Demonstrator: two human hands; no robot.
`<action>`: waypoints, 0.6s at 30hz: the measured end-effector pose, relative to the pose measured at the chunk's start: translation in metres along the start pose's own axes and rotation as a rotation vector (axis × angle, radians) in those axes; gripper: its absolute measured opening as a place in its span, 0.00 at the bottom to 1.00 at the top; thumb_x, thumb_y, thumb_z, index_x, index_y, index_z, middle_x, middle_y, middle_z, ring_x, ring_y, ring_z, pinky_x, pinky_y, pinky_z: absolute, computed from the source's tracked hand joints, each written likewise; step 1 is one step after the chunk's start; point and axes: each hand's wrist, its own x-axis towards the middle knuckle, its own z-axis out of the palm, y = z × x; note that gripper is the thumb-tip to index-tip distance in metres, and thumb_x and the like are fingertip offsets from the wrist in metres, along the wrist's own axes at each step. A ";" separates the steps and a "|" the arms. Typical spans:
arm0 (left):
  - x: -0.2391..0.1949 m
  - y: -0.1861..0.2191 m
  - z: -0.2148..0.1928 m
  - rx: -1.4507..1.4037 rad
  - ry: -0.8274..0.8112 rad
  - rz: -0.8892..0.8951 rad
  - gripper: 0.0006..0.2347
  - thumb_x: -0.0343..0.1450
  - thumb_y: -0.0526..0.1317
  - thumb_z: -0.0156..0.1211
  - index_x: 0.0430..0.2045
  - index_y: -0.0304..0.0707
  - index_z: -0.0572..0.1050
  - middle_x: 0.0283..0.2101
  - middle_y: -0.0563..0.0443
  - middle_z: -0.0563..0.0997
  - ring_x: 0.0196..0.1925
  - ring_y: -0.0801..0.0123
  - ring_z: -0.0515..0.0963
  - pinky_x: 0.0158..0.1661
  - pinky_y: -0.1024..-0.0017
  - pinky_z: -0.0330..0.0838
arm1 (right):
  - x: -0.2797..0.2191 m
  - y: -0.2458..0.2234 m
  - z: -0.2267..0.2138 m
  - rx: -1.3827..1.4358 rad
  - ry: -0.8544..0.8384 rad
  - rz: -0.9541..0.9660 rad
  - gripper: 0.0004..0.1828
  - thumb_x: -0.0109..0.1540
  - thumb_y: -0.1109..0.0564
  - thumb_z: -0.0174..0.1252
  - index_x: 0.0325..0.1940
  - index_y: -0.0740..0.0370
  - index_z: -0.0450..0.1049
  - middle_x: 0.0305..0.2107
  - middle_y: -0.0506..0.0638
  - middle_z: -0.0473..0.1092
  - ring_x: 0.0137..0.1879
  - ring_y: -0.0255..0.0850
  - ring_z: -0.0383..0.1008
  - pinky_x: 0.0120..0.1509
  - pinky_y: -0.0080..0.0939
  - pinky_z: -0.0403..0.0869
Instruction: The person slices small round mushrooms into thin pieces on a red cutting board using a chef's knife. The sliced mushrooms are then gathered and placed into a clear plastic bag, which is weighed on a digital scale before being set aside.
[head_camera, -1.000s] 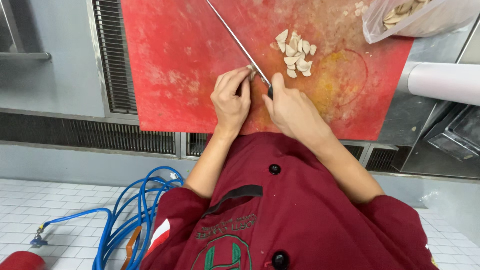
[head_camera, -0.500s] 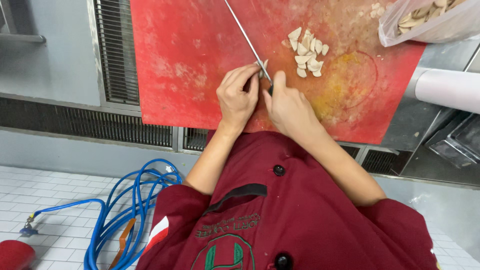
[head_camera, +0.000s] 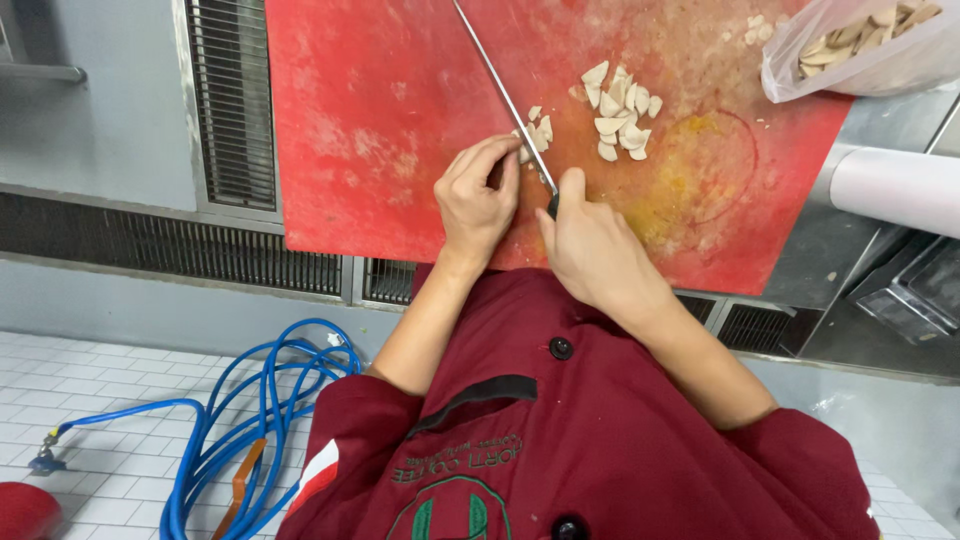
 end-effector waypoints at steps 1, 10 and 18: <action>-0.001 0.000 0.000 0.001 0.002 -0.004 0.06 0.69 0.28 0.66 0.37 0.35 0.81 0.42 0.45 0.85 0.46 0.57 0.86 0.49 0.67 0.80 | 0.000 -0.001 0.003 -0.017 -0.008 0.026 0.19 0.68 0.54 0.54 0.49 0.69 0.55 0.22 0.75 0.71 0.35 0.75 0.73 0.38 0.71 0.71; -0.002 -0.001 -0.001 0.037 0.025 0.011 0.06 0.69 0.28 0.66 0.37 0.35 0.81 0.42 0.45 0.84 0.47 0.56 0.86 0.48 0.67 0.80 | -0.004 -0.001 0.012 -0.020 0.032 0.018 0.19 0.68 0.54 0.55 0.48 0.70 0.55 0.23 0.75 0.71 0.35 0.75 0.73 0.37 0.70 0.71; -0.002 -0.001 -0.001 -0.005 0.023 -0.008 0.05 0.69 0.28 0.65 0.37 0.34 0.81 0.43 0.44 0.84 0.46 0.56 0.86 0.48 0.67 0.80 | 0.001 0.003 0.009 0.061 0.043 -0.040 0.18 0.69 0.54 0.54 0.47 0.70 0.55 0.23 0.74 0.71 0.35 0.74 0.73 0.35 0.69 0.70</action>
